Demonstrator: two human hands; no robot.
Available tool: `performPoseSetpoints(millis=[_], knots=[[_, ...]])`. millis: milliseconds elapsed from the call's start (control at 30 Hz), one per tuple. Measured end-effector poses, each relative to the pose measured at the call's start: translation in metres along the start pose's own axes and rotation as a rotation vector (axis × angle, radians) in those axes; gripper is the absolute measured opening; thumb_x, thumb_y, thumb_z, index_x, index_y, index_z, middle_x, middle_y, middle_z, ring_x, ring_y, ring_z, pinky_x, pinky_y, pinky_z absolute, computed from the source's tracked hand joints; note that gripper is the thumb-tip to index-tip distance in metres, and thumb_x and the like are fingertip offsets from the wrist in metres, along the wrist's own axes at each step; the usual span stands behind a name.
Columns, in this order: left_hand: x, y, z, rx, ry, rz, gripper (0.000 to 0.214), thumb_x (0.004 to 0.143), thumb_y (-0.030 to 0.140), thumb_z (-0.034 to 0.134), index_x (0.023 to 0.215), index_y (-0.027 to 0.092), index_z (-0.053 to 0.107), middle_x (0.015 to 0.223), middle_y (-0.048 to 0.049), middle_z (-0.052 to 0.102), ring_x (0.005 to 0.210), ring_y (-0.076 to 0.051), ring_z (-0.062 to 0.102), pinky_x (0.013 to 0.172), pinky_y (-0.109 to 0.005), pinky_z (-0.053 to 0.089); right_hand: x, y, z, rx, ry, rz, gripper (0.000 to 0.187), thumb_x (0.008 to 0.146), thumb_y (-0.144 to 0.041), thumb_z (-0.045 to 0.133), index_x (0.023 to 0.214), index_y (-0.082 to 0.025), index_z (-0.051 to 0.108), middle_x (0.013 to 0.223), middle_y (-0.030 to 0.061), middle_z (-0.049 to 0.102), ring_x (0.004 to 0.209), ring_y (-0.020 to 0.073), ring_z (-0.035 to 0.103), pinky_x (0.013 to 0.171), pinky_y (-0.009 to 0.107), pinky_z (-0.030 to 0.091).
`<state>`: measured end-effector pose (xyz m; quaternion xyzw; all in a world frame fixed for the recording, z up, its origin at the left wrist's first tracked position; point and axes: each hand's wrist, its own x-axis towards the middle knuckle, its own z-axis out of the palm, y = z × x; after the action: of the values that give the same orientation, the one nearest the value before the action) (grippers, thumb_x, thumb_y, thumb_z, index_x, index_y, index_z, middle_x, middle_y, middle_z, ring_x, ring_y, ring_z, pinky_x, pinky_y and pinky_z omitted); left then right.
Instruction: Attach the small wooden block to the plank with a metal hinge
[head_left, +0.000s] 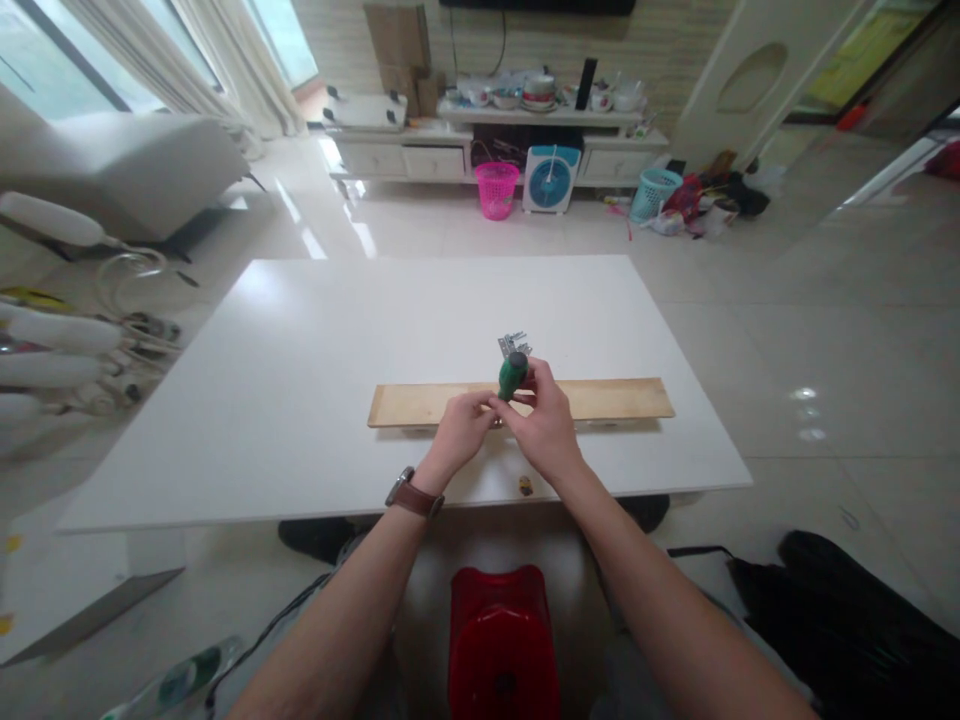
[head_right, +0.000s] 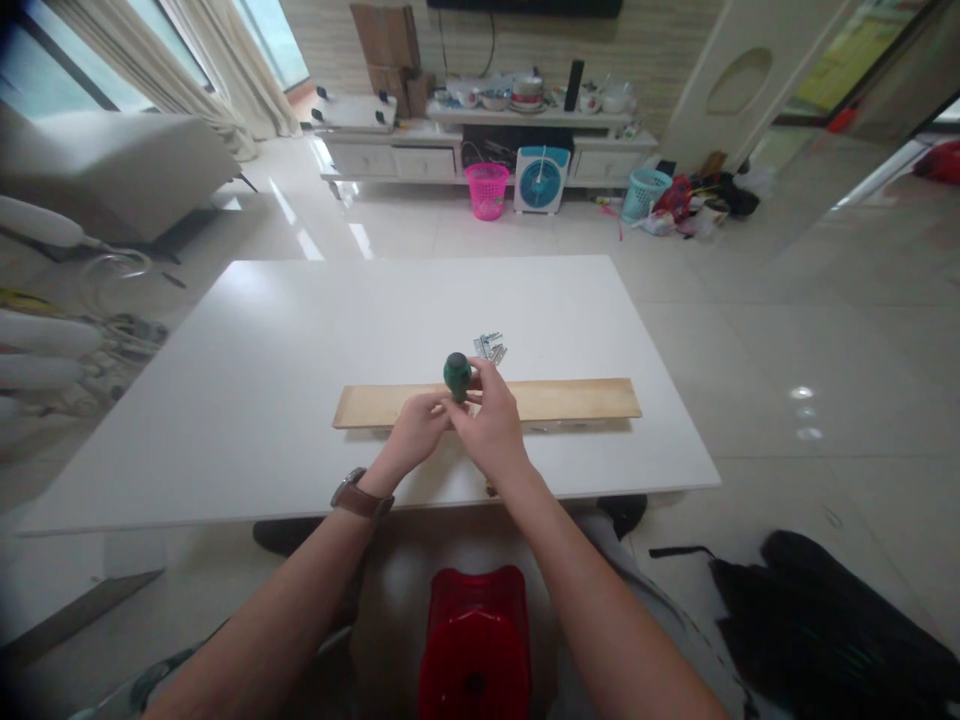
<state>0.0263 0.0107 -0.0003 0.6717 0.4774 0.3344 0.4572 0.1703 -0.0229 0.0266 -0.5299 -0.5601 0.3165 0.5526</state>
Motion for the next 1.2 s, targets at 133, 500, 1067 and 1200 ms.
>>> performPoseSetpoints(millis=[133,500,1067,1200], knots=[[0.0009,-0.0023,0.0002,-0.001,0.026,-0.004,0.016,0.084,0.014,0.064,0.080,0.015,0.080,0.080,-0.0053,0.081,0.077,-0.021,0.072,0.074,-0.028,0.054,0.0002,0.0012,-0.0005,0.030,0.002,0.015,0.046,0.084,-0.021,0.072,0.128,-0.029,0.060,0.098,-0.0001,0.071,0.093,0.0186,0.074,0.088,0.039,0.070],[0.0014,-0.0063,0.0030,-0.002,0.049,0.003,0.019,0.084,0.010,0.063,0.077,0.016,0.079,0.071,-0.0041,0.077,0.075,-0.021,0.072,0.074,-0.028,0.055,0.0001,-0.0001,-0.0004,0.044,-0.003,0.057,0.048,0.081,-0.024,0.078,0.125,-0.029,0.061,0.096,-0.0005,0.072,0.092,0.0194,0.075,0.087,0.040,0.070],[0.0019,-0.0040,-0.0004,-0.090,-0.040,-0.001,0.018,0.086,0.016,0.064,0.087,0.015,0.082,0.090,-0.0085,0.084,0.084,-0.023,0.076,0.082,-0.033,0.059,-0.0015,0.0002,0.0008,0.061,0.018,0.030,0.043,0.087,-0.022,0.070,0.128,-0.030,0.060,0.101,0.0005,0.073,0.096,0.0205,0.077,0.094,0.045,0.069],[0.0014,-0.0033,-0.0004,-0.061,-0.010,-0.012,0.017,0.085,0.016,0.065,0.080,0.015,0.081,0.081,-0.0061,0.082,0.077,-0.022,0.074,0.076,-0.030,0.056,-0.0010,0.0001,0.0004,0.054,0.006,0.009,0.047,0.086,-0.023,0.071,0.130,-0.030,0.058,0.107,0.0021,0.073,0.099,0.0202,0.076,0.094,0.043,0.069]])
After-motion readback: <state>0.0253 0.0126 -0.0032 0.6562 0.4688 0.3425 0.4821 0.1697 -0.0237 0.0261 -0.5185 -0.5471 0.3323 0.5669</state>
